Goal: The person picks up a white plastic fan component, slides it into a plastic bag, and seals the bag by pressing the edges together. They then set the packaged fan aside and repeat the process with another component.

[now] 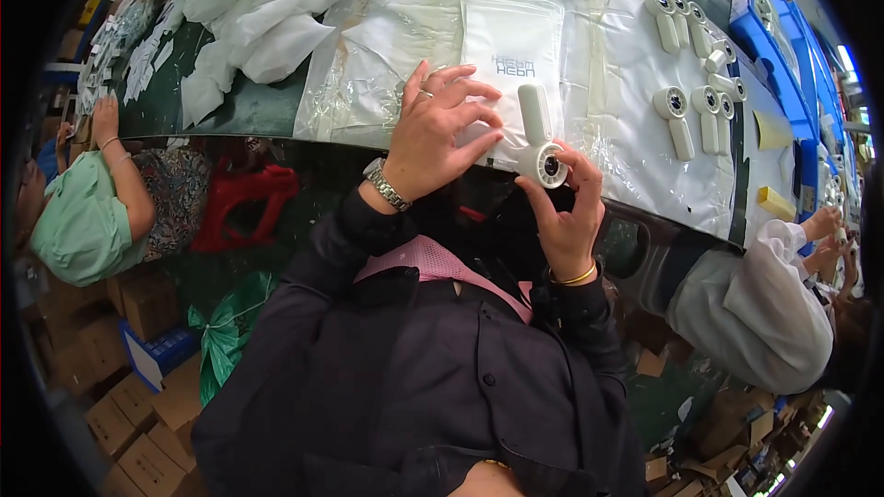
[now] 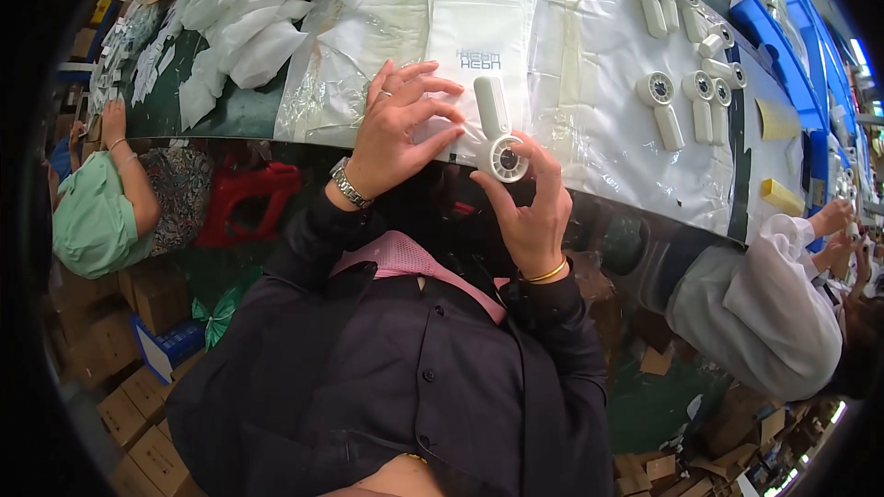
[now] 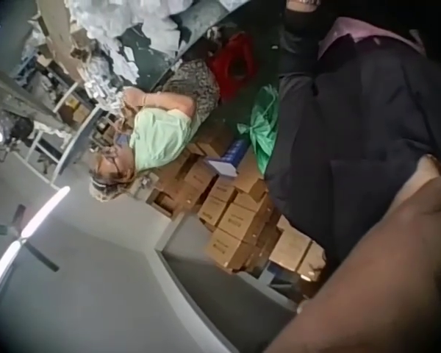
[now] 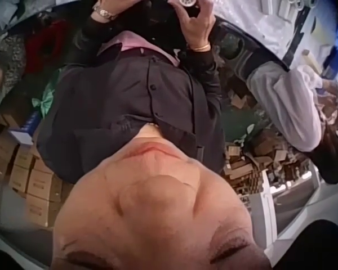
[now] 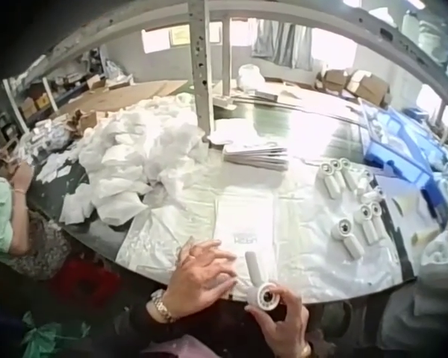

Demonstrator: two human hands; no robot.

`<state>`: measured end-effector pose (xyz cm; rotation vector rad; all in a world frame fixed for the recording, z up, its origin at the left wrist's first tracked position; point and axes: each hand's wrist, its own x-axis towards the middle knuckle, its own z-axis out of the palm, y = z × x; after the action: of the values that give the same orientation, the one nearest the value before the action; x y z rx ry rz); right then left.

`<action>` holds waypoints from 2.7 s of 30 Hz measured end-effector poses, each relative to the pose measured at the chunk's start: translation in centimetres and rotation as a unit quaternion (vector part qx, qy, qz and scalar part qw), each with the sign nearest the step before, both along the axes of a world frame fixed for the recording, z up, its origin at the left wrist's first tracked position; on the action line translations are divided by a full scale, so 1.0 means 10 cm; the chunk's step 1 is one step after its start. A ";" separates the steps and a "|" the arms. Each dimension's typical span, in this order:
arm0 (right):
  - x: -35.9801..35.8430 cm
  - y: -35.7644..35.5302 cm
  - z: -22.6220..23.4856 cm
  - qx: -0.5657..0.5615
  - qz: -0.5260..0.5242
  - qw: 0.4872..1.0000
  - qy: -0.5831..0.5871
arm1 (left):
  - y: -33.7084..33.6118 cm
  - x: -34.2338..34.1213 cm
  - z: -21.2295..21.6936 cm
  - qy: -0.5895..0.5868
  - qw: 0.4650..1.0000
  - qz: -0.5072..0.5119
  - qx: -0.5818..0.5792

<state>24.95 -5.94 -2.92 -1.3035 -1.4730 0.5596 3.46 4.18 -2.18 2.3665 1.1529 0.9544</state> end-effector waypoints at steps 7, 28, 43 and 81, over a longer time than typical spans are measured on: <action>0.09 0.01 -0.09 0.020 0.017 0.999 -0.024 | 0.00 0.10 -0.02 -0.012 0.998 0.043 -0.037; 0.17 -0.02 -0.14 0.025 0.037 0.999 -0.021 | -0.02 0.13 -0.03 -0.059 0.996 0.061 -0.023; 0.30 -0.01 0.16 0.028 0.087 0.988 -0.125 | -0.02 0.14 -0.02 -0.103 0.993 0.048 0.012; -0.08 0.42 -0.03 0.073 -0.085 0.974 -0.194 | -0.25 0.26 0.03 -0.167 0.985 -0.038 -0.018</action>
<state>24.13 -1.76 -3.23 -1.4591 -1.6603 0.0799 6.10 1.64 -1.93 2.1015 0.9343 1.2341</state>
